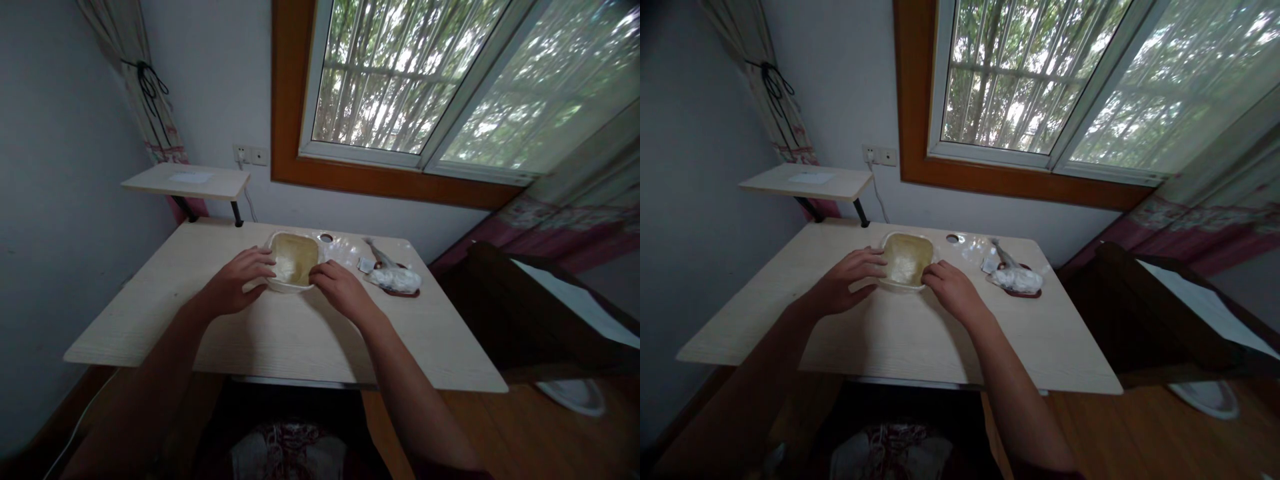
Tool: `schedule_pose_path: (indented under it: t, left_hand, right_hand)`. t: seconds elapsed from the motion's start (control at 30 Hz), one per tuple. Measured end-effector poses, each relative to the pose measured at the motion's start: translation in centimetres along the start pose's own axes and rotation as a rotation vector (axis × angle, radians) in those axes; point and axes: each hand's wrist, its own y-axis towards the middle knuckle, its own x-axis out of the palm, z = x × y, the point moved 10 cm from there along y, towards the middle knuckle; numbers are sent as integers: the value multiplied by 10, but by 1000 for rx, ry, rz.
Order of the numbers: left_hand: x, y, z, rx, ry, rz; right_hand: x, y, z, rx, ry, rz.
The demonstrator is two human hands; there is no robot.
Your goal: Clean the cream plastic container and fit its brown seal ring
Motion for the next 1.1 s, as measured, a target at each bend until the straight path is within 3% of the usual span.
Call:
schedule_pose_path:
  t: [0.13, 0.2, 0.37, 0.57, 0.73, 0.83, 0.93, 1.1]
  left_hand:
    - [-16, 5, -18, -175, -54, 197]
    - [-13, 10, -35, -299, -76, 251]
    - [17, 19, -76, -559, -178, 245]
    - [50, 8, -104, -750, -565, 251]
    - [58, -2, -111, -785, -658, 222]
    - [37, 0, -111, -740, -534, 294]
    - [7, 16, -93, -591, -340, 328]
    - [0, 45, -67, -453, -138, 163]
  right_hand:
    - [1, -1, -1, 10, 38, 4]
    - [2, -1, -4, 6, 58, 2]
    - [4, 0, -7, -3, 88, 6]
    - [-1, -2, -7, -11, 126, 42]
    - [-2, -3, -9, -19, 127, 57]
    - [-1, -3, -11, -23, 122, 58]
    - [-1, -3, -16, -31, 123, 56]
    - [-1, -2, -22, -45, 124, 52]
